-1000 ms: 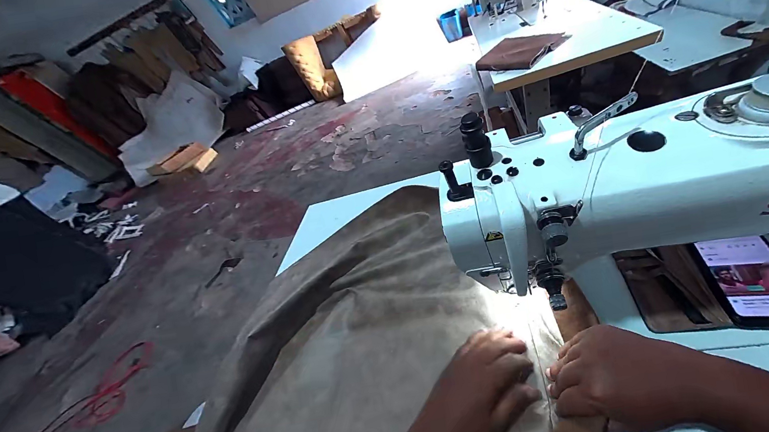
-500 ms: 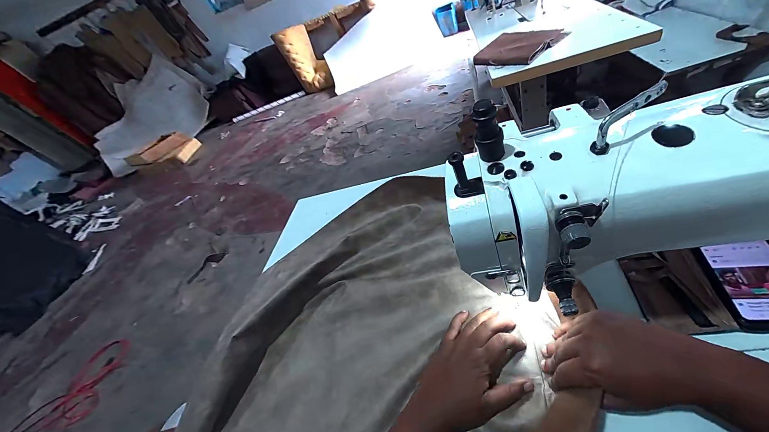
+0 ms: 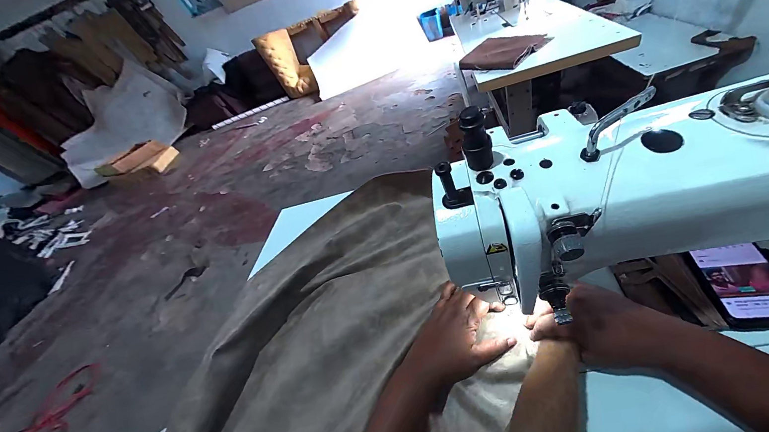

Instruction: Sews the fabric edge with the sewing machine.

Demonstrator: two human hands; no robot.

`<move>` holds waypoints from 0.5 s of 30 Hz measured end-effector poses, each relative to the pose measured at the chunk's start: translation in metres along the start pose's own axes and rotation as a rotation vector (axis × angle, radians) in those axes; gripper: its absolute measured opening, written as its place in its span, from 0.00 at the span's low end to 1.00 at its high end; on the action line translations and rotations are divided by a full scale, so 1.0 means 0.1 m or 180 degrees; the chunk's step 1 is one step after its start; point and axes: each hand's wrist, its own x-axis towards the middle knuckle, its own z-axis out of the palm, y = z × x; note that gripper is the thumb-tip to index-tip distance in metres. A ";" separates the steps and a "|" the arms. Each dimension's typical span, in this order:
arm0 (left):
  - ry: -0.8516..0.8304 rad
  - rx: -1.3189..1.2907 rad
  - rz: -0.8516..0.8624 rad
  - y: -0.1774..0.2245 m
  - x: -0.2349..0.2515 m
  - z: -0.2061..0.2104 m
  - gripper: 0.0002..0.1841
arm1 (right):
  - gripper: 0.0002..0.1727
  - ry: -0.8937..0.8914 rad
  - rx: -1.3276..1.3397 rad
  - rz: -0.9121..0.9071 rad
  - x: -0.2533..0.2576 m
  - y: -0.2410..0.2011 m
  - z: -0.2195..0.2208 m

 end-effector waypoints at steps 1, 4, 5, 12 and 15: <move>0.0029 0.0026 -0.0036 -0.01 0.02 0.00 0.32 | 0.10 0.0068 -0.0021 -0.0008 0.01 0.01 -0.01; -0.0063 0.0088 -0.0119 -0.02 0.08 -0.04 0.35 | 0.10 0.0015 0.0034 0.0120 0.03 -0.01 -0.07; -0.0040 0.0101 -0.0124 -0.03 0.09 -0.04 0.35 | 0.11 -0.0040 0.0058 0.0172 0.03 -0.02 -0.09; -0.0190 0.0341 -0.0405 0.05 0.06 -0.03 0.39 | 0.11 -0.0121 0.0073 0.0076 0.01 0.08 -0.02; 0.0189 0.0436 0.0023 0.25 -0.13 0.04 0.26 | 0.14 -0.0034 0.0069 -0.0060 -0.02 0.15 0.06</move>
